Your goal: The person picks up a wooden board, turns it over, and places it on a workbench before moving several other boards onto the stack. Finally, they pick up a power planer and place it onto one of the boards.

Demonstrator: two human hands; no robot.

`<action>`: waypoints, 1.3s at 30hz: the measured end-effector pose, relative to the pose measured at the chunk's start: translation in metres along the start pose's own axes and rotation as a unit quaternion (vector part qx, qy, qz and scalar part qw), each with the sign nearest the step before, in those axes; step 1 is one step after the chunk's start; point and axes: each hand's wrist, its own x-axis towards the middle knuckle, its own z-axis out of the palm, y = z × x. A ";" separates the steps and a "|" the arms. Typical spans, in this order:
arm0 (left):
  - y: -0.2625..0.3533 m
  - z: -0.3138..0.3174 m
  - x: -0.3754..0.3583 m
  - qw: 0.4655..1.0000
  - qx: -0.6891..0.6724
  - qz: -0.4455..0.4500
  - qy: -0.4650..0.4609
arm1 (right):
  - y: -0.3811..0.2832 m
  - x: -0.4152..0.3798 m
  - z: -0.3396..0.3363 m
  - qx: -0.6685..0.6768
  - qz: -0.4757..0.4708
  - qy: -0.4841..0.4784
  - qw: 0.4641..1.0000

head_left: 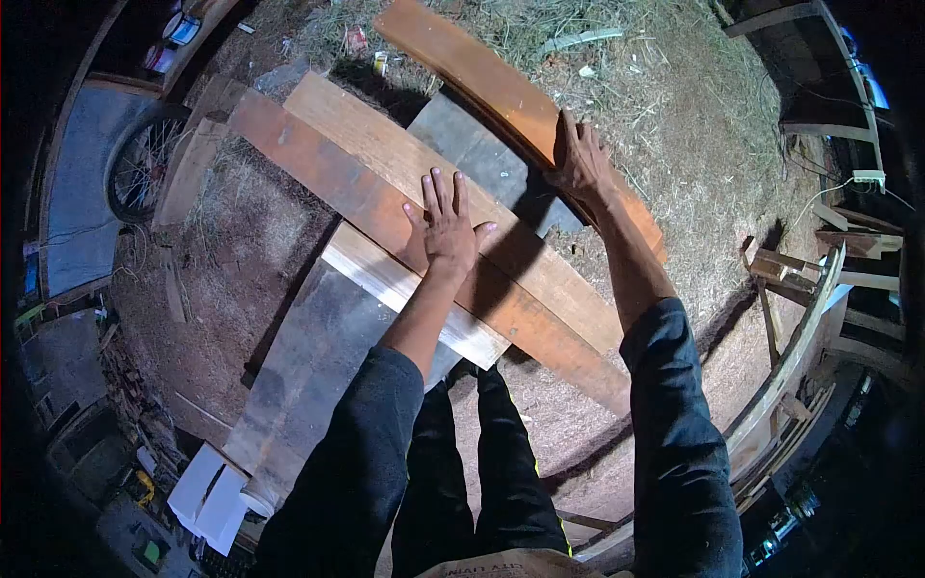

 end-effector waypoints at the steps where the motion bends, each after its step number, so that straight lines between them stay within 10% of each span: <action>1: -0.002 0.000 0.001 1.000 0.001 -0.002 0.000 | -0.002 -0.002 0.001 0.008 -0.007 0.012 1.000; 8: 0.001 0.003 0.000 1.000 -0.004 -0.001 0.002 | -0.002 -0.003 -0.007 0.009 -0.001 -0.045 0.999; 13: 0.001 0.001 0.003 1.000 -0.003 -0.004 -0.002 | -0.033 -0.053 0.001 0.012 -0.082 0.207 0.975; 21: -0.005 0.000 -0.003 0.999 -0.030 0.011 0.014 | -0.033 -0.214 0.059 0.091 0.079 0.065 0.991; 27: -0.025 0.010 -0.006 0.992 -0.094 0.066 0.060 | 0.008 -0.198 0.086 0.118 0.240 -0.129 0.955; 39: -0.065 -0.029 0.011 0.944 -0.040 0.281 0.169 | 0.040 -0.174 0.036 0.175 0.255 -0.261 0.914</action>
